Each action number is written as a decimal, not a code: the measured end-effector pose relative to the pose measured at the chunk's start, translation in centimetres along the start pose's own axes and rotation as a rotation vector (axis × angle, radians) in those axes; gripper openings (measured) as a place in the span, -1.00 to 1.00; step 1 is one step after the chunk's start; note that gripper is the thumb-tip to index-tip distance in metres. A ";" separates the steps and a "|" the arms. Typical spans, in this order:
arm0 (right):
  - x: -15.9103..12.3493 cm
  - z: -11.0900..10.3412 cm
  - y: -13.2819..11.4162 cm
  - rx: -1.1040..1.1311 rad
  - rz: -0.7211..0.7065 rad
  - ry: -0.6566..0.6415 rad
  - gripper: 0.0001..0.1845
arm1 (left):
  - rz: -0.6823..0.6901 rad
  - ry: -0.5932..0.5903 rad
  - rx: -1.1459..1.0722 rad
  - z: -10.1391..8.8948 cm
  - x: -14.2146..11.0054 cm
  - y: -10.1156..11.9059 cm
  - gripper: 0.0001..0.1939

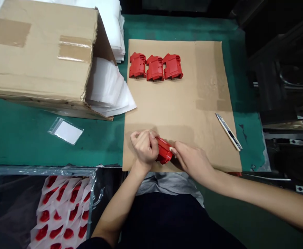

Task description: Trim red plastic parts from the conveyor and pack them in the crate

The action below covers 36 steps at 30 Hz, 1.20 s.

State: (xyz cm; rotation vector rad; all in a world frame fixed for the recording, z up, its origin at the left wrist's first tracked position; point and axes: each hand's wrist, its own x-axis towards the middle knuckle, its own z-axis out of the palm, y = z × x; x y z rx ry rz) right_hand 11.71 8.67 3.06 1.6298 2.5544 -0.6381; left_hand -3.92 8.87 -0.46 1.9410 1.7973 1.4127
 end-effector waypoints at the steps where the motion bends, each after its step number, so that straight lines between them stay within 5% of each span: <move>1: 0.0 -0.1 -0.1 -0.007 0.009 0.000 -0.62 | 0.003 0.004 -0.003 0.0 0.0 0.0 -0.64; 8: 0.5 -0.7 -0.3 -0.005 0.092 -0.159 -0.70 | 0.012 -0.001 0.005 -0.1 0.1 0.0 -0.62; 22: 0.2 -0.2 -0.5 -0.050 0.204 -0.154 -0.68 | -0.022 -0.012 -0.016 -0.1 0.0 0.2 -0.58; 27: -0.2 0.0 -0.5 -0.055 0.124 -0.092 -0.66 | -0.037 -0.018 -0.010 -0.1 0.0 0.2 -0.57; 36: 0.0 -0.8 -0.9 -0.057 0.184 -0.195 -0.66 | -0.011 -0.013 -0.043 0.0 0.1 0.1 -0.59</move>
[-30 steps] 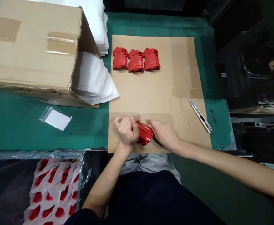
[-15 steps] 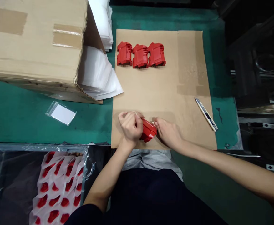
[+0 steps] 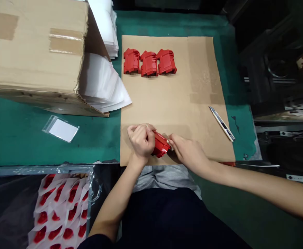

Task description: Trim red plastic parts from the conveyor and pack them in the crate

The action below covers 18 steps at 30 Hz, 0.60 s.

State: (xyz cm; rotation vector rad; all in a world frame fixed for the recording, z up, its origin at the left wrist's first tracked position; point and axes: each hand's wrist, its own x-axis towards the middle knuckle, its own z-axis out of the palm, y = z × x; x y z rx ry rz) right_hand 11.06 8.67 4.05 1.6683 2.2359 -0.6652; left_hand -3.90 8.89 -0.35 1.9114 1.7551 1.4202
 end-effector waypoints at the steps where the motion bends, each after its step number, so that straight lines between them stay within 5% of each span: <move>1: -0.1 0.1 0.0 -0.001 0.013 0.013 -0.66 | 0.005 0.001 -0.001 0.0 0.0 0.0 -0.59; 18: -0.6 1.2 -0.2 0.033 0.008 0.122 -0.64 | -0.012 -0.004 0.036 -0.2 0.2 0.0 -0.60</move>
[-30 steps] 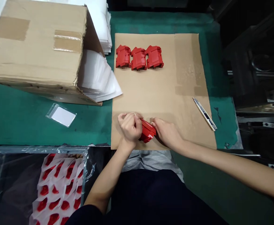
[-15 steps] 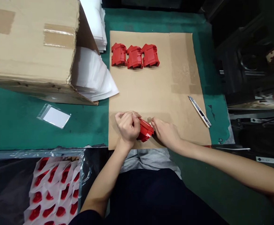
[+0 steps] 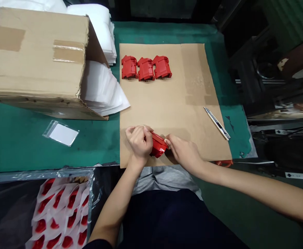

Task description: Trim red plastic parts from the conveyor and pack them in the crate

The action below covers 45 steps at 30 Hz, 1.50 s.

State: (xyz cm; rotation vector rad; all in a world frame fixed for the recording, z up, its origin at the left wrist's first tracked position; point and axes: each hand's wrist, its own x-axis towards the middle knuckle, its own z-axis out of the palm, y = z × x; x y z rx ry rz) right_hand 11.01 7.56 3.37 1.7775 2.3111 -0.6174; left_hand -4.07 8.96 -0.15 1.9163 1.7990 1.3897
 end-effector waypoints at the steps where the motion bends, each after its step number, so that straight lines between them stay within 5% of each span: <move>1: 0.0 0.1 0.0 -0.001 0.009 -0.001 -0.64 | 0.002 0.001 -0.003 0.0 0.0 0.0 -0.60; 6: 0.9 0.2 0.1 -0.008 0.043 -0.035 -0.67 | 0.007 0.018 -0.014 0.0 -0.1 0.0 -0.60; 22: -0.3 -0.9 0.3 -0.040 -0.308 0.108 -0.64 | 0.043 -0.015 -0.007 -0.1 -0.2 -0.6 -0.60; 45: -0.3 -0.2 0.4 -0.037 -0.425 0.453 -0.46 | 0.059 -0.012 -0.032 0.0 0.0 -1.0 -0.61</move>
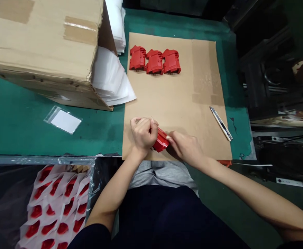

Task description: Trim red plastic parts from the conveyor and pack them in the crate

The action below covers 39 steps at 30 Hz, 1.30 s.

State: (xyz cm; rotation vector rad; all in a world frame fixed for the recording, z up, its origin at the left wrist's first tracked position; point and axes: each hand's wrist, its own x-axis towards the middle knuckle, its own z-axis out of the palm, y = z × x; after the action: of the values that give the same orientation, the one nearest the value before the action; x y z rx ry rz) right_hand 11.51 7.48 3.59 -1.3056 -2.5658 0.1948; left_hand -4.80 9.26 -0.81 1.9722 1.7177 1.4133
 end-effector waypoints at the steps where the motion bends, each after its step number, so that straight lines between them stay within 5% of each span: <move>1: 0.0 -0.1 0.0 -0.008 0.002 0.006 -0.47 | 0.000 -0.002 -0.002 0.0 0.0 0.0 -0.61; 5: -0.2 0.1 0.1 0.011 -0.037 -0.017 -0.48 | -0.004 -0.008 -0.002 0.0 -0.1 0.0 -0.61; 9: -0.5 1.7 0.5 0.076 0.157 -0.030 -0.47 | -0.015 0.002 -0.014 0.1 -0.1 0.0 -0.61; 15: -0.5 1.9 0.4 0.069 0.306 -0.273 -0.57 | -0.022 -0.003 0.007 0.1 0.0 0.0 -0.60; 21: -1.3 2.1 0.1 0.123 0.436 -0.243 -0.59 | 0.003 0.007 -0.001 0.0 0.3 0.2 -0.60; 29: -0.6 0.9 0.6 0.146 0.392 -0.199 -0.63 | 0.027 0.018 0.007 0.2 0.4 0.2 -0.60; 39: 1.0 0.2 0.4 0.078 0.415 -0.399 -0.69 | -0.010 0.043 0.044 0.3 0.4 0.6 -0.60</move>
State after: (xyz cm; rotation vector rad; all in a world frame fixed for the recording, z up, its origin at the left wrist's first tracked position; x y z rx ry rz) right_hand 11.21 8.54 3.42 -1.9189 -2.5142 0.6884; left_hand -4.19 9.50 -0.35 1.9668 1.7888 1.4366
